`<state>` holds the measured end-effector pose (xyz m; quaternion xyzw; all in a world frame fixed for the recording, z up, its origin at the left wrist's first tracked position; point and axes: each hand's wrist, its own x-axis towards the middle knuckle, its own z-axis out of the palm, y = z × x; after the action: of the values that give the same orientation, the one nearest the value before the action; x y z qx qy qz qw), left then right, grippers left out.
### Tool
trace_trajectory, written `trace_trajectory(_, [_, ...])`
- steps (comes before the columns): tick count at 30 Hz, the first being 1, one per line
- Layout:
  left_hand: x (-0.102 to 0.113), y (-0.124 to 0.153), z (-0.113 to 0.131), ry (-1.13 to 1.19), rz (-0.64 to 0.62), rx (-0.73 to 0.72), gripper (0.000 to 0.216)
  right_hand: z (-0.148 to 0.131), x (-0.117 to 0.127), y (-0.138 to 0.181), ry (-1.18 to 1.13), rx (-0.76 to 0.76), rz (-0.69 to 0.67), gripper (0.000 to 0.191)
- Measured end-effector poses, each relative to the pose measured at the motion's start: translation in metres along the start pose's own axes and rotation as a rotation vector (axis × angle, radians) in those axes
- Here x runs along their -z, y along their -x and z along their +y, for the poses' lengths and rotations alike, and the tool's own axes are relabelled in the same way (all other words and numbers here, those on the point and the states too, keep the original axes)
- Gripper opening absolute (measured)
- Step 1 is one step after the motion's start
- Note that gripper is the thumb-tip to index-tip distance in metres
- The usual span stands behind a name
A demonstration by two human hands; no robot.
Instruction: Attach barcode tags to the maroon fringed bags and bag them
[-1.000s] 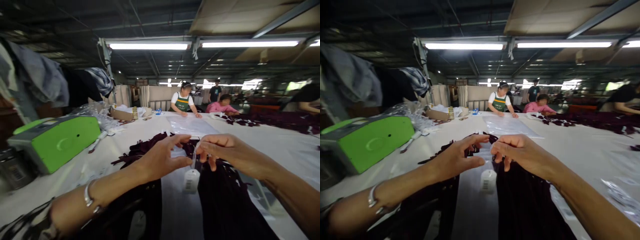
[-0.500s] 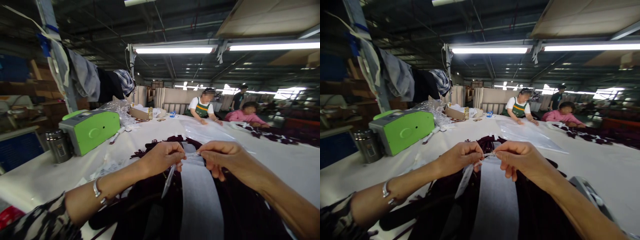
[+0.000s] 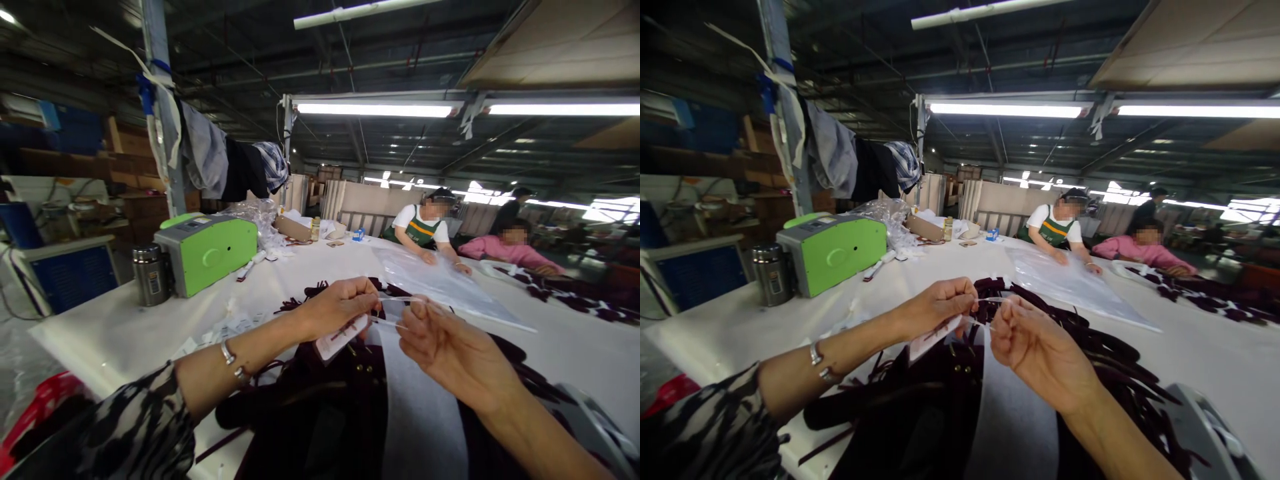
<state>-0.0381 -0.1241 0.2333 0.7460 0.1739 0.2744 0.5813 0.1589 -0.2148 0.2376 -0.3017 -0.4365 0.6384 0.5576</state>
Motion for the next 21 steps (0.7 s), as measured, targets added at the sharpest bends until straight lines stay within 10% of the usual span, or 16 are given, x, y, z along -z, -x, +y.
trace_trajectory(8, [0.007, 0.026, 0.014, -0.271, -0.106, -0.102, 0.027, 0.001, -0.01, 0.012, 0.152, 0.267, 0.18, 0.021])
trace_trajectory(14, [0.005, 0.083, 0.051, -0.78, -0.089, -0.306, 0.021, -0.032, 0.018, 0.054, 0.028, 0.195, 0.33, 0.021])
trace_trajectory(21, [-0.061, 0.094, -0.029, -1.431, -0.42, -0.687, 0.024, -0.043, 0.031, 0.071, 0.419, 0.136, 0.446, 0.035])
